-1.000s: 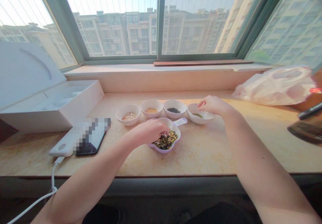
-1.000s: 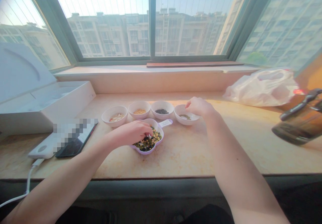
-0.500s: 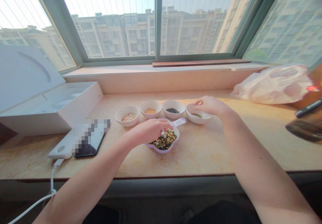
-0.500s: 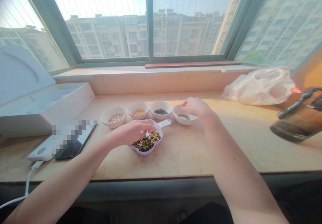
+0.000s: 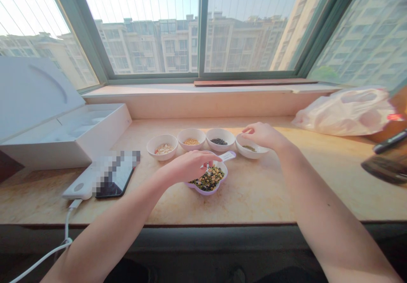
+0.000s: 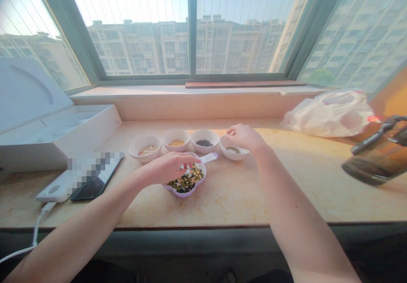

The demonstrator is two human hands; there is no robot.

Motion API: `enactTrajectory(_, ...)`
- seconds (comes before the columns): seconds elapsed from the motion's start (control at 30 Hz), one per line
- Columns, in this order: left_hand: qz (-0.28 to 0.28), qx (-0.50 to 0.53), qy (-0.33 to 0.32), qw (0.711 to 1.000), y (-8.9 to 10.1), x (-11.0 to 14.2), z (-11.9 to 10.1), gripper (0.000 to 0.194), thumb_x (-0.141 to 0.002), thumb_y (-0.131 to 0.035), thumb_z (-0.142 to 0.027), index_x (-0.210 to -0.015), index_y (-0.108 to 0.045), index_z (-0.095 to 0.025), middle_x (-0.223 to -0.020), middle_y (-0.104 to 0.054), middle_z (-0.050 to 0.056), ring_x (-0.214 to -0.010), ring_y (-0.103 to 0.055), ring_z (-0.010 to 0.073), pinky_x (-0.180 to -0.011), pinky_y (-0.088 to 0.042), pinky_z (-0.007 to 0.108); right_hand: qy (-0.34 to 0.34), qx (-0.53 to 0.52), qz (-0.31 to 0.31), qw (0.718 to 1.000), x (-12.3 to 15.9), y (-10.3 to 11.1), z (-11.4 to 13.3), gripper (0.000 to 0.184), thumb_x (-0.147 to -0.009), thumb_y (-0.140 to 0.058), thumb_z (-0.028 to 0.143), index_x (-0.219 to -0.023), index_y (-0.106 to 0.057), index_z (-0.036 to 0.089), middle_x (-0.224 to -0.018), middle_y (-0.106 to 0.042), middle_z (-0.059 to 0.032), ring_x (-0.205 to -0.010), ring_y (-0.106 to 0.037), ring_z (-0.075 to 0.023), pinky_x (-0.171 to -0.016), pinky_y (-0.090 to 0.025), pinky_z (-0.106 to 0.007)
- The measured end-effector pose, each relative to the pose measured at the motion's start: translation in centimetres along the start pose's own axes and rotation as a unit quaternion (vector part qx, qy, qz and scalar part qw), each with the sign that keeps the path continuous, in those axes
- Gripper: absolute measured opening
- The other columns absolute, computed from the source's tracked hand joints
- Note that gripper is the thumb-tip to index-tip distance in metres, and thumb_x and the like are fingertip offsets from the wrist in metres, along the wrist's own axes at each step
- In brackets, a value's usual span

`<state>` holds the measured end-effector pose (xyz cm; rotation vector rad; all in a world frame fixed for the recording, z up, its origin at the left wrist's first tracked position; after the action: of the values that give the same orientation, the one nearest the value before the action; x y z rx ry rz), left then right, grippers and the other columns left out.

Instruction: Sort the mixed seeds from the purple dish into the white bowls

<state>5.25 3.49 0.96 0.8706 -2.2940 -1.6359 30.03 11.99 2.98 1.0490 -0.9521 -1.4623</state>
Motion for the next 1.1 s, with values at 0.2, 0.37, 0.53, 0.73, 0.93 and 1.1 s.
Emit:
enactTrajectory(0.2,-0.133,-0.007,0.007,0.991,1.4,0.1,0.6,0.053,-0.09,-0.056,0.0,-0.136,-0.065,-0.024,-0.112,-0.076,0.004,-0.099,-0.073,0.0168,-0.092,-0.057,0.03,0.063,-0.129,-0.05,0.988,0.8,0.5,2.8,0.029,-0.087,-0.064,0.036,-0.096,-0.082,0.016,-0.094,-0.08,-0.0095,-0.084,-0.07,-0.0224,-0.075,-0.051,-0.031)
enactTrajectory(0.37,-0.26,0.01,0.004,0.966,3.0,0.6,1.2,0.044,-0.092,-0.063,-0.004,-0.132,-0.067,-0.025,-0.106,-0.073,0.002,-0.087,-0.074,0.0131,-0.086,-0.059,0.029,0.186,-0.33,0.226,0.897,4.1,-4.0,8.8,0.045,-0.084,-0.072,0.053,-0.11,-0.079,0.018,-0.073,-0.07,-0.0017,-0.06,-0.055,-0.0125,-0.057,-0.042,-0.026)
enactTrajectory(0.53,-0.284,-0.032,-0.023,0.958,3.1,0.7,1.4,0.041,-0.096,-0.062,-0.008,-0.133,-0.066,-0.026,-0.107,-0.072,0.003,-0.087,-0.073,0.0132,-0.08,-0.059,0.027,0.197,-0.43,0.286,0.833,6.2,-6.4,12.1,0.05,-0.083,-0.072,0.066,-0.08,-0.07,0.016,-0.058,-0.056,0.0024,-0.05,-0.044,-0.0088,-0.051,-0.035,-0.025)
enactTrajectory(0.73,-0.275,-0.083,-0.064,0.956,3.4,1.1,0.4,0.028,-0.1,-0.058,-0.011,-0.123,-0.068,-0.022,-0.102,-0.073,0.003,-0.086,-0.072,0.0125,-0.074,-0.057,0.023,0.159,-0.489,0.25,0.821,5.8,-7.2,12.1,0.048,-0.076,-0.08,0.063,-0.072,-0.065,0.017,-0.057,-0.046,0.0052,-0.051,-0.035,-0.0076,-0.049,-0.028,-0.025)
enactTrajectory(0.93,-0.269,-0.091,-0.045,0.958,3.8,1.2,-0.2,0.03,-0.101,-0.058,-0.015,-0.128,-0.066,-0.023,-0.108,-0.073,0.004,-0.09,-0.072,0.0137,-0.077,-0.058,0.025,0.172,-0.454,0.192,0.853,5.3,-6.1,11.5,0.045,-0.08,-0.074,0.061,-0.078,-0.07,0.017,-0.056,-0.049,0.0039,-0.053,-0.04,-0.0098,-0.052,-0.031,-0.026)
enactTrajectory(1.1,-0.116,-0.121,0.076,0.983,2.2,0.4,1.6,0.028,-0.095,-0.05,-0.004,-0.106,-0.073,-0.017,-0.101,-0.075,0.007,-0.089,-0.073,0.0192,-0.08,-0.057,0.029,0.184,-0.217,-0.06,0.957,3.5,-1.1,8.4,0.03,-0.087,-0.063,0.042,-0.082,-0.078,0.017,-0.073,-0.072,-0.0047,-0.067,-0.06,-0.0173,-0.068,-0.045,-0.031)
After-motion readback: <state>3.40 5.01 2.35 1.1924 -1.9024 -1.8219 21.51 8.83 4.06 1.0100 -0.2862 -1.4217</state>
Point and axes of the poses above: each hand's wrist, its own x-axis away from the middle knuckle, its own y-axis out of the back of the hand, z = x × y, the point moved 7 cm from there along -x, towards the middle knuckle
